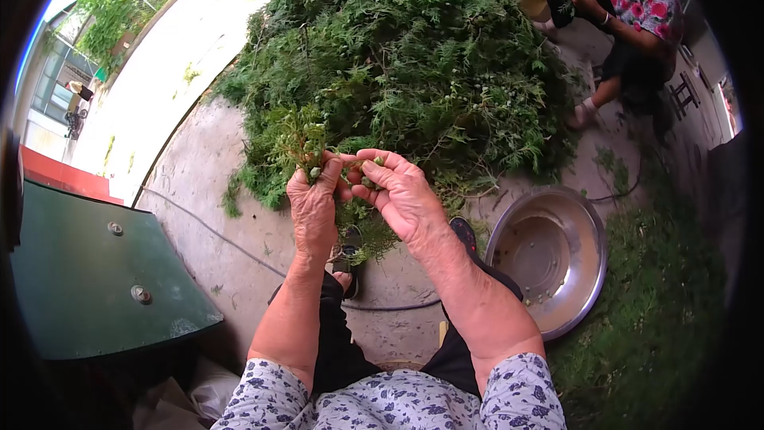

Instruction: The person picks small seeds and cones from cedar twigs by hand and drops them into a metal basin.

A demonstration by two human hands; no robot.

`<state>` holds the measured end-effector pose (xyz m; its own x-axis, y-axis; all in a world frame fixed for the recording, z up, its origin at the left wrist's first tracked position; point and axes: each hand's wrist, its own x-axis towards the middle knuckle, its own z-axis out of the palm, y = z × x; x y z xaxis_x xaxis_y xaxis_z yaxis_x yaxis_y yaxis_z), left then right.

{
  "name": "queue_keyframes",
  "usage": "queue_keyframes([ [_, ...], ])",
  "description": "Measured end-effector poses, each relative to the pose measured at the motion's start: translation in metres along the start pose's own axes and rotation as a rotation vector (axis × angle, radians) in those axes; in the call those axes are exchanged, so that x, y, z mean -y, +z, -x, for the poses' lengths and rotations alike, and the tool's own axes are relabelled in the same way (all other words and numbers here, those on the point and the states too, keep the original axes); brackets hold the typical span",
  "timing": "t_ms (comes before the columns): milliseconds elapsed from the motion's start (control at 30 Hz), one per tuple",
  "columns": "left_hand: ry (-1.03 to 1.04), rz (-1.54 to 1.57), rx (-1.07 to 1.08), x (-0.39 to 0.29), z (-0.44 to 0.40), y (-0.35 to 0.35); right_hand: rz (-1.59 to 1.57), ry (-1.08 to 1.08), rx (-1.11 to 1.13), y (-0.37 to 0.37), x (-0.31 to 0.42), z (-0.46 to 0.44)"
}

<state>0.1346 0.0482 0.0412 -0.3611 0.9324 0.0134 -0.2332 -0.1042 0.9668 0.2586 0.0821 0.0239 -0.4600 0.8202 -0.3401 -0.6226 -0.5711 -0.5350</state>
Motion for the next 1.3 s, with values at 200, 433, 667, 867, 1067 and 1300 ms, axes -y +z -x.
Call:
queue_keyframes([
  [200, -0.078, 0.230, -0.117, -0.002, -0.004, -0.002, 0.067, -0.007, -0.061, -0.004, 0.002, 0.001],
  [433, -0.112, 0.048, -0.162, 0.000, 0.001, -0.004, -0.093, -0.127, -0.100, 0.000, 0.008, -0.001],
  [667, -0.058, -0.053, -0.047, 0.013, 0.010, 0.005, -0.177, -0.110, -0.148, 0.004, 0.003, -0.004],
  [867, 0.293, -0.567, -0.005, 0.017, 0.015, 0.013, -0.151, -0.161, -0.139, 0.006, -0.004, -0.006],
  [1067, 0.366, -0.684, -0.054, 0.019, 0.016, 0.011, -0.079, -0.196, -0.095, -0.003, -0.007, -0.007],
  [1300, -0.093, 0.032, 0.310, -0.012, 0.012, 0.001, 0.009, -0.139, -0.166, -0.025, 0.009, -0.013],
])
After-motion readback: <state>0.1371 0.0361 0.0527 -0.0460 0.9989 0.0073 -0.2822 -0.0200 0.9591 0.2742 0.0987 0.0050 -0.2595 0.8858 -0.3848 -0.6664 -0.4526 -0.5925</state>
